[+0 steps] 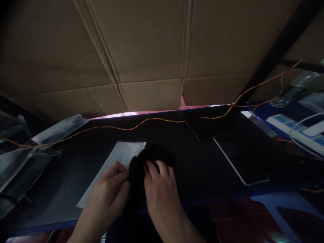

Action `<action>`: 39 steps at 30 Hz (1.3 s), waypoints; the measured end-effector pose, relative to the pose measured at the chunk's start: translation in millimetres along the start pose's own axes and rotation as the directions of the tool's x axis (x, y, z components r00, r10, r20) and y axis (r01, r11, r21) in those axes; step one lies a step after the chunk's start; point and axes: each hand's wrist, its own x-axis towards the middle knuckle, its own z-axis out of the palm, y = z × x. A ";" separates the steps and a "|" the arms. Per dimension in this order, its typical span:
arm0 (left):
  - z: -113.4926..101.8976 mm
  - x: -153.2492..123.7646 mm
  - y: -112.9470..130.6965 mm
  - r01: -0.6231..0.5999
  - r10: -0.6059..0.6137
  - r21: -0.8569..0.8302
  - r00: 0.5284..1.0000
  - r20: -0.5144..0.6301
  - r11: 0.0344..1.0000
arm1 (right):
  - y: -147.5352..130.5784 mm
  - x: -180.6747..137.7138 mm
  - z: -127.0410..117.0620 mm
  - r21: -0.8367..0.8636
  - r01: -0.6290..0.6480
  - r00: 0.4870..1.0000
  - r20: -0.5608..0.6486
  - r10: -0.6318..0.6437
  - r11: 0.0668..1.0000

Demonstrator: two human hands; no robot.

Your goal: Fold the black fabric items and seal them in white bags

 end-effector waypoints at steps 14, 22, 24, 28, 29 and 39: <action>3.0 -18.3 -16.4 0.099 -0.156 -0.415 0.982 -0.108 0.905 | -7.0 7.2 -24.0 -0.189 0.399 0.913 0.171 -0.370 0.897; 1.5 -20.9 -3.5 0.115 -0.111 -0.399 0.993 0.035 0.910 | -18.9 5.6 -14.7 0.153 0.271 0.913 0.273 -0.304 0.950; 0.2 -21.4 -0.7 0.117 -0.112 -0.394 0.993 0.036 0.912 | -28.3 10.0 -14.0 0.174 0.097 0.923 0.352 -0.153 0.980; -11.0 -17.4 -8.2 0.068 -0.059 -0.337 0.998 0.038 0.939 | -33.6 14.7 -12.7 0.181 -0.078 0.931 0.365 0.006 0.980; -14.5 -16.0 -12.9 0.046 -0.036 -0.293 0.999 0.038 0.955 | -31.0 14.4 -12.4 0.185 -0.076 0.940 0.341 0.008 0.980; -20.9 -37.7 -20.0 -0.140 0.140 -0.011 0.974 0.177 0.990 | -1.5 11.0 0.5 0.139 0.213 0.927 0.283 -0.245 0.967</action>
